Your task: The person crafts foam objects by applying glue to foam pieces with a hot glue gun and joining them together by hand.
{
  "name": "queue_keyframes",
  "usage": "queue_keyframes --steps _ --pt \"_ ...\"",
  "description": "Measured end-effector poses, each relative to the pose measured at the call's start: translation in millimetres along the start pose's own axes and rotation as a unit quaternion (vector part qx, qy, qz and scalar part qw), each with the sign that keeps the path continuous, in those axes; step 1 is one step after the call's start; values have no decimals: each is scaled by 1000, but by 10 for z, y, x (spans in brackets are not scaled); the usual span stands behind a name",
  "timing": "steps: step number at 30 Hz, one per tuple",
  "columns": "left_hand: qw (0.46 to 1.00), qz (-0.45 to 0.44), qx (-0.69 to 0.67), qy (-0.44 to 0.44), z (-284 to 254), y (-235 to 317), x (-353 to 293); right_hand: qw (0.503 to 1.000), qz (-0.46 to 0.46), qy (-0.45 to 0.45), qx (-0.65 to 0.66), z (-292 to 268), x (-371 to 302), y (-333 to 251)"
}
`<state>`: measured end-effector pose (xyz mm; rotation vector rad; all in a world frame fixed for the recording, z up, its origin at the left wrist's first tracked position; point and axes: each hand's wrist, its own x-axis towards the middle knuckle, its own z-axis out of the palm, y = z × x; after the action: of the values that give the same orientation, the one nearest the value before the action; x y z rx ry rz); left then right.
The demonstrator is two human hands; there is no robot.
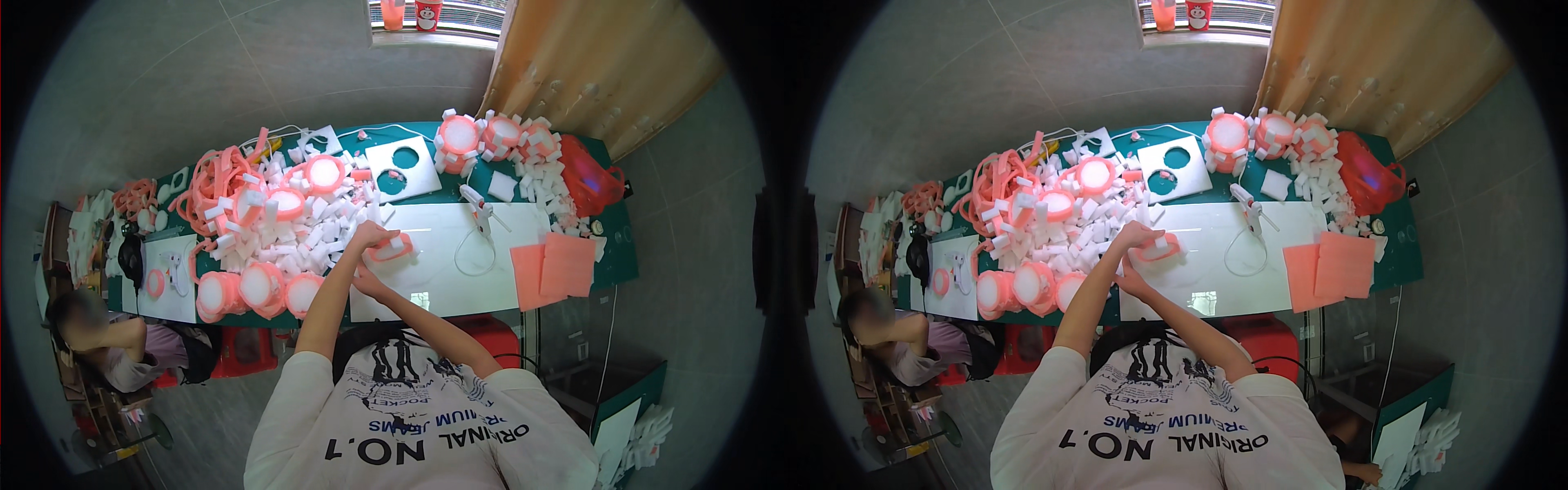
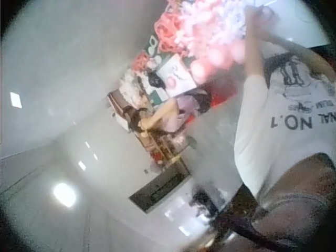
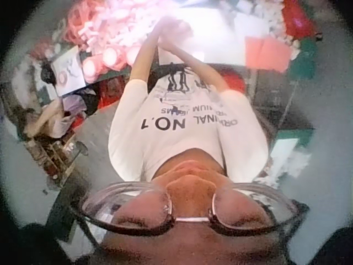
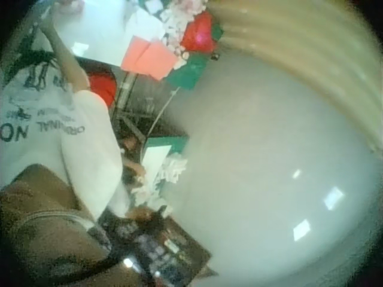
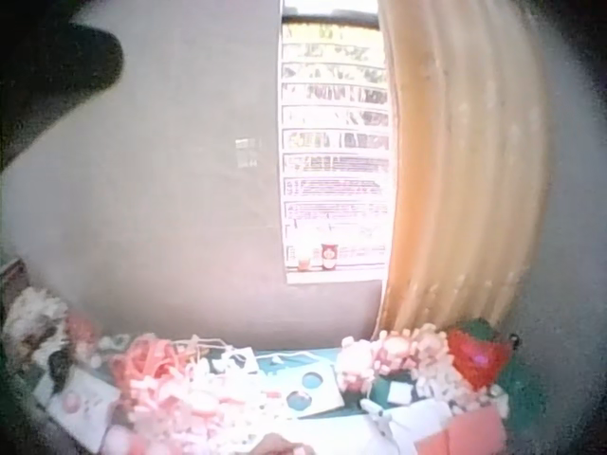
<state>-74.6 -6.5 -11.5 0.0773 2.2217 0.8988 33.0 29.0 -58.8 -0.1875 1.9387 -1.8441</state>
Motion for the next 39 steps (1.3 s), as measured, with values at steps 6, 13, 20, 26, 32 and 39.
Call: queue_keyframes --steps 6,13,20,26,32,39 --pt "1000 5 -17 -5 10 33 -9 998 28 42 23 -4 -3 45" --pt "999 30 -8 11 66 -65 96 995 54 53 67 -45 -43 -114" --pt "999 46 -15 25 88 -67 67 993 53 60 88 -97 -31 -47" --pt "999 40 10 13 77 -21 90 989 46 87 108 -110 18 60" --pt "999 43 10 20 77 -22 64 989 50 80 117 -109 13 -31" --pt "999 41 13 7 74 17 50 988 44 73 128 -136 51 30"
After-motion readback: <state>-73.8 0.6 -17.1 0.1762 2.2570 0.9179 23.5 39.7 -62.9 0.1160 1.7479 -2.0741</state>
